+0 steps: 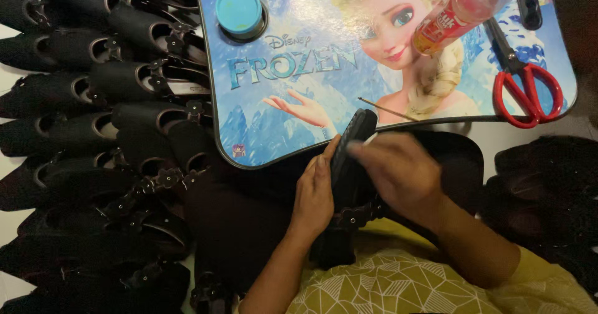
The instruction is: The person sits on the floor holding a black shoe and uses a small stick to apply glue along the shoe's edge. They then take white flower-shaped decorations, trim them with red-handled scissors, and press the decorations onto the shoe's strap.
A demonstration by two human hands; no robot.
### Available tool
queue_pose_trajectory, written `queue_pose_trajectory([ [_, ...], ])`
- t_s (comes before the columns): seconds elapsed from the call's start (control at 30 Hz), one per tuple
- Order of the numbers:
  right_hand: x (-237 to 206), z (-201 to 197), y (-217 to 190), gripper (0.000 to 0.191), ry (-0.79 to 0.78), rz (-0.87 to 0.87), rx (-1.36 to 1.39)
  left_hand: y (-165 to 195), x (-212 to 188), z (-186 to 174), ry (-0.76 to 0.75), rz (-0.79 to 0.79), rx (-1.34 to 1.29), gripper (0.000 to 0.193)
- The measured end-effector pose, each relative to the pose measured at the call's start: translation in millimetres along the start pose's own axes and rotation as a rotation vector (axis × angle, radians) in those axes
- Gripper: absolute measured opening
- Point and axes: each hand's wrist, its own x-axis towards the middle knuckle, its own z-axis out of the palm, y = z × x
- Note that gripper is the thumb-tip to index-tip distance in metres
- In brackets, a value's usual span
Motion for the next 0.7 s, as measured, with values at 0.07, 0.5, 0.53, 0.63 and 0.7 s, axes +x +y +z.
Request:
queue_pose_trajectory([
  [0.07,-4,8,-6,0.031,-0.124,-0.260,0.066,-6,1,0,-0.018,-0.024,-0.038,0.062],
  [0.5,26,2,57,0.011,0.277,0.530,0.926,-56,4,-11,-0.273,-0.350,-1.394,0.094],
  [0.53,27,3,57,0.012,0.275,0.548,0.947,-54,4,-10,-0.316,-0.297,-1.403,0.095],
  [0.63,26,8,50,0.012,0.235,0.517,0.889,-46,7,-5,-0.345,-0.245,-1.386,0.093],
  [0.7,22,16,42,0.010,0.171,0.392,0.686,-42,8,-1,-0.240,-0.365,-1.327,0.088],
])
